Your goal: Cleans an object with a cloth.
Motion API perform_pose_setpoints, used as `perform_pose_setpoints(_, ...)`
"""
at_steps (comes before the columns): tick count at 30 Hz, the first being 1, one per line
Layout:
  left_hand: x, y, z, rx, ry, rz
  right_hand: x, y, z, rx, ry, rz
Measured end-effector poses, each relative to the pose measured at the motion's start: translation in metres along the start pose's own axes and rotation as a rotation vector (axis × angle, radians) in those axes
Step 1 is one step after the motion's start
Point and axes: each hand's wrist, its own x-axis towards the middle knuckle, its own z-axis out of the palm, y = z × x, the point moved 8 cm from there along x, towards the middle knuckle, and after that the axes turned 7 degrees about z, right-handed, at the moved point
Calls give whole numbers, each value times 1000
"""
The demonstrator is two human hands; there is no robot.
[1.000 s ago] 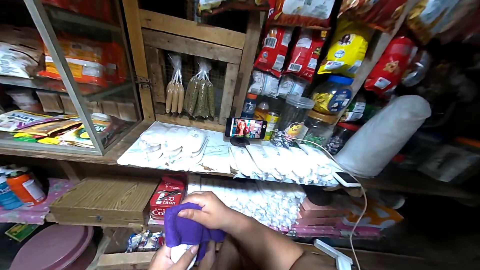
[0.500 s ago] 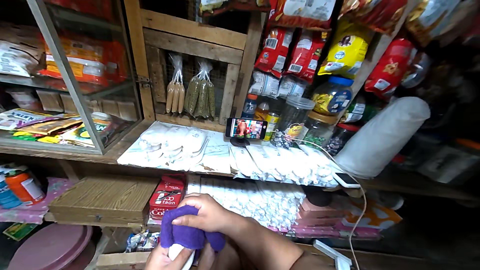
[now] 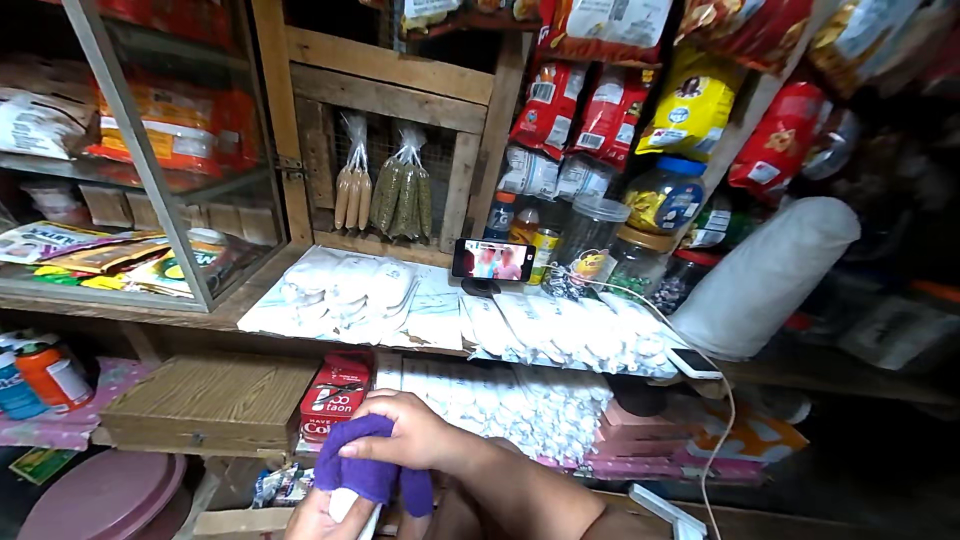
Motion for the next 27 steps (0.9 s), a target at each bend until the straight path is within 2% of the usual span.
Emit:
perform_pose_setpoints(6,0,6,-1,53,29,-8,-7,-1,-9,53,287,-31)
perform_pose_setpoints(9,0,7,-2,27,40,-11,-8,7,-8,159,348,61)
perform_pose_setpoints(11,-1,5,-3,7,51,-8,-6,13,-5,265,306,144)
perform_pose_setpoints(13,-1,5,-6,-7,80,1,-3,14,-1,338,179,203)
perform_pose_setpoints(15,0,9,-10,5,110,1,0,12,2,306,48,205)
perform_pose_setpoints(16,0,10,-11,6,116,-2,0,12,2,263,37,190)
perform_pose_setpoints(20,-1,14,-7,-85,131,-18,-5,10,-8,181,245,152)
perform_pose_setpoints(23,-3,17,-7,-66,183,-98,-8,13,-8,269,337,184)
perform_pose_setpoints(25,-3,15,-10,-75,208,-92,-7,20,-5,424,290,300)
perform_pose_setpoints(27,-3,10,-14,-101,221,-37,-5,24,3,561,138,399)
